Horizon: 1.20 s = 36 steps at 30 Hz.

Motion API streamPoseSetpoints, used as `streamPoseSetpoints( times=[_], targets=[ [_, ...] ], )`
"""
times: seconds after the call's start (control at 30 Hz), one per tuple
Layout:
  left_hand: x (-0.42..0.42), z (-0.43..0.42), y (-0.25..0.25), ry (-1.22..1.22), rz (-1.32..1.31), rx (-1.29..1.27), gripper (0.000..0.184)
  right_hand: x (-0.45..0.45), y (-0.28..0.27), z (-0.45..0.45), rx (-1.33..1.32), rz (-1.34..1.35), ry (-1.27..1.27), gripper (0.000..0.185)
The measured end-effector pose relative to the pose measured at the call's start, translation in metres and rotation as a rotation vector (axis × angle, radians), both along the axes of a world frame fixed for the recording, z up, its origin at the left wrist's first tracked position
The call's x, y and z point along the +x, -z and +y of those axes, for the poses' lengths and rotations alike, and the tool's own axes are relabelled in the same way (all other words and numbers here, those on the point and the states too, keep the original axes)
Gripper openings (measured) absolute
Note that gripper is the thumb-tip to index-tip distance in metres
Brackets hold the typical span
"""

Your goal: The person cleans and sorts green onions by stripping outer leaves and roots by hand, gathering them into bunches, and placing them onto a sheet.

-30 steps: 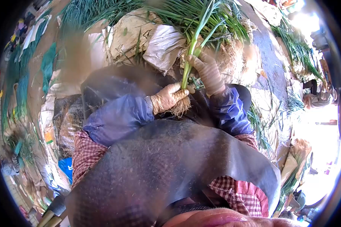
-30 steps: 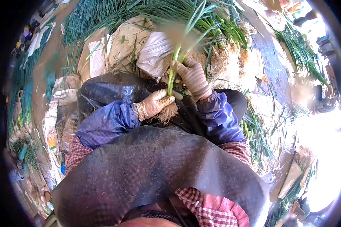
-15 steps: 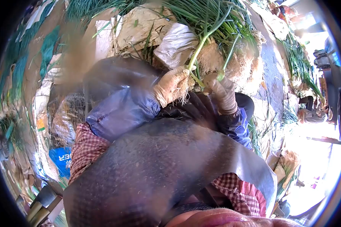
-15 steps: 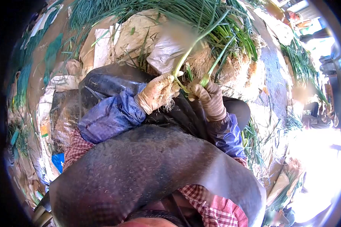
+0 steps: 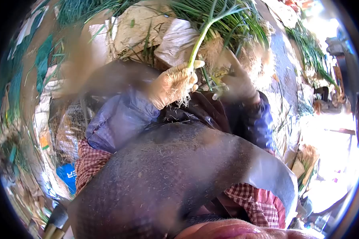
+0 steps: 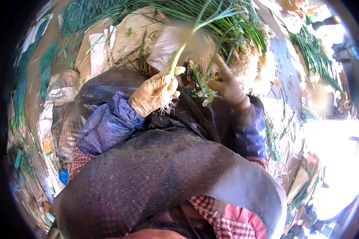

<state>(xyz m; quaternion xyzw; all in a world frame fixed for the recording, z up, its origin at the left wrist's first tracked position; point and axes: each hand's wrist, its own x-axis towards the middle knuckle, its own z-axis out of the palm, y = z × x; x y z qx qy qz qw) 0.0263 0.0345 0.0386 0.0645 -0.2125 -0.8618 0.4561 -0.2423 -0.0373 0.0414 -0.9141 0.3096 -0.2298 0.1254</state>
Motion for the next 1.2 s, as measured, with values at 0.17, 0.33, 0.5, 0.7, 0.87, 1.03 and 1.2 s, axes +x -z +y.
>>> streamPoseSetpoints(
  times=[0.17, 0.33, 0.5, 0.7, 0.87, 1.03, 1.2],
  targets=[
    [-0.008, 0.003, -0.005, 0.143, -0.088, -0.022, 0.048, 0.067, -0.021, 0.021, 0.912, -0.424, -0.218, 0.046],
    [0.0, 0.013, -0.03, 0.035, -0.192, -0.297, 0.046, 0.051, -0.001, 0.012, 0.74, -0.046, 0.188, 0.024],
    [0.002, 0.008, -0.035, -0.036, -0.384, -0.176, 0.038, 0.008, 0.023, -0.025, 0.529, 0.088, 0.406, 0.031],
    [-0.017, 0.003, 0.008, -0.425, -1.316, -0.796, 0.025, 0.024, -0.004, -0.081, 0.36, -0.471, 0.272, 0.032],
    [-0.019, 0.004, 0.011, -0.442, -1.555, -0.916, 0.026, 0.045, 0.005, -0.122, 1.029, -0.748, 0.562, 0.02],
    [-0.017, 0.005, 0.012, -0.518, -1.63, -0.946, 0.023, 0.023, 0.062, -0.152, 0.711, -0.264, 0.431, 0.015],
    [-0.022, 0.003, 0.016, -0.452, -1.482, -0.727, 0.022, 0.055, -0.005, -0.094, 0.672, -0.999, 0.612, 0.013]
  ],
)
